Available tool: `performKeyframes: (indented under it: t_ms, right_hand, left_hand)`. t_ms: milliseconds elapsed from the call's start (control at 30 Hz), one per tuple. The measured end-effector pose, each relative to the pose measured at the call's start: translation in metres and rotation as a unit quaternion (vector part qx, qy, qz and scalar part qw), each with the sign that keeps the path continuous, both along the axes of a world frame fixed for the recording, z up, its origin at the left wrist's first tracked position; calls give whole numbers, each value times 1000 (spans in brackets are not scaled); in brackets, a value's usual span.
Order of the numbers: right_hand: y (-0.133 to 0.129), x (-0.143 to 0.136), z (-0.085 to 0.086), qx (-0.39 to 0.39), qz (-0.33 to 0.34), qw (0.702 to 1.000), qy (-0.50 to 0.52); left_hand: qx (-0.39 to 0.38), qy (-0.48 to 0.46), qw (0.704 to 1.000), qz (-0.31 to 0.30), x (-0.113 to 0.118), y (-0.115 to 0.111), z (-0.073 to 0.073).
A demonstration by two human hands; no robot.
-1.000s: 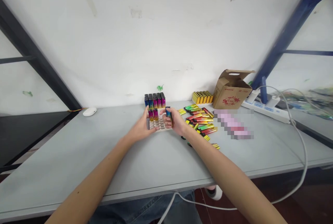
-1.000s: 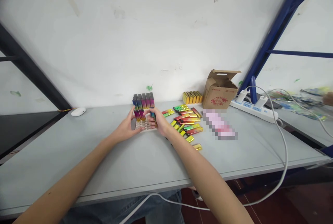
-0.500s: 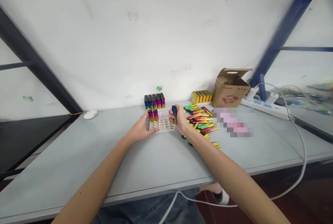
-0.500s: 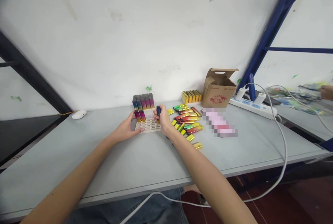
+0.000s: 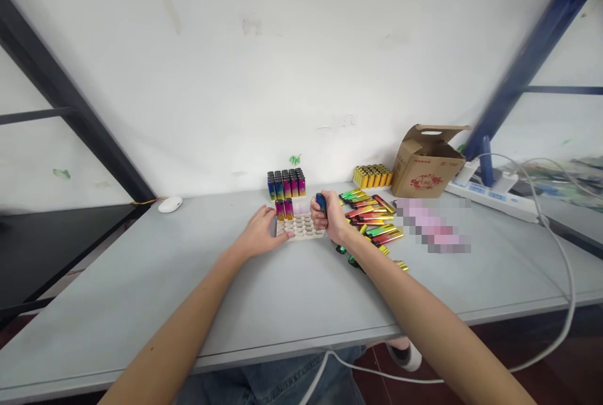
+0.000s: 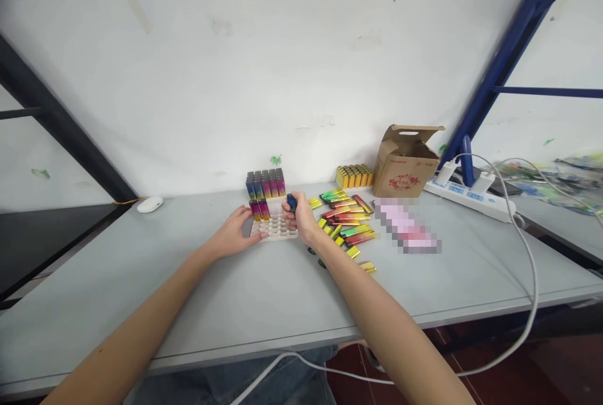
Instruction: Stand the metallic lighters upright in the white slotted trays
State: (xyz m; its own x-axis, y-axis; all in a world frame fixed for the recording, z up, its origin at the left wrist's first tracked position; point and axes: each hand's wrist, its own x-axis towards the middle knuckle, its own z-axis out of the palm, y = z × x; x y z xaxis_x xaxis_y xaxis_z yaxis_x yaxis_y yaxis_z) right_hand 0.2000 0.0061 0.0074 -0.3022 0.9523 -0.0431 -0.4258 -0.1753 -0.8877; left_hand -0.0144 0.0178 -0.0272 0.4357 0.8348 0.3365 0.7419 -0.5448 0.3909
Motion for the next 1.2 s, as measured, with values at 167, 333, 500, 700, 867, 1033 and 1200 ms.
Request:
performKeyframes:
  t_ms: [167, 333, 500, 700, 867, 1033, 1200]
  right_hand:
    - [-1, -6, -1, 5, -21, 1000, -4]
    - [-4, -10, 3, 19, -75, 997, -13]
    - [-1, -10, -1, 36, -96, 994, -41]
    - [3, -8, -6, 27, -71, 996, -40]
    - [0, -9, -4, 22, -53, 998, -32]
    - [7, -8, -8, 10, -78, 996, -47]
    - [15, -7, -14, 40, -158, 983, -79]
  left_hand:
    - [-6, 5, 1000, -5, 0, 1, -1]
    - [-13, 0, 1000, -4, 0, 1, -1]
    - [-20, -10, 1000, -2, -1, 2, -3]
    - [-23, -9, 1000, -7, -3, 2, -4]
    - [-29, -17, 999, -4, -2, 2, -3]
    - [-33, -7, 999, -1, -2, 1, -2]
    - [-34, 17, 999, 1, 0, 0, 0]
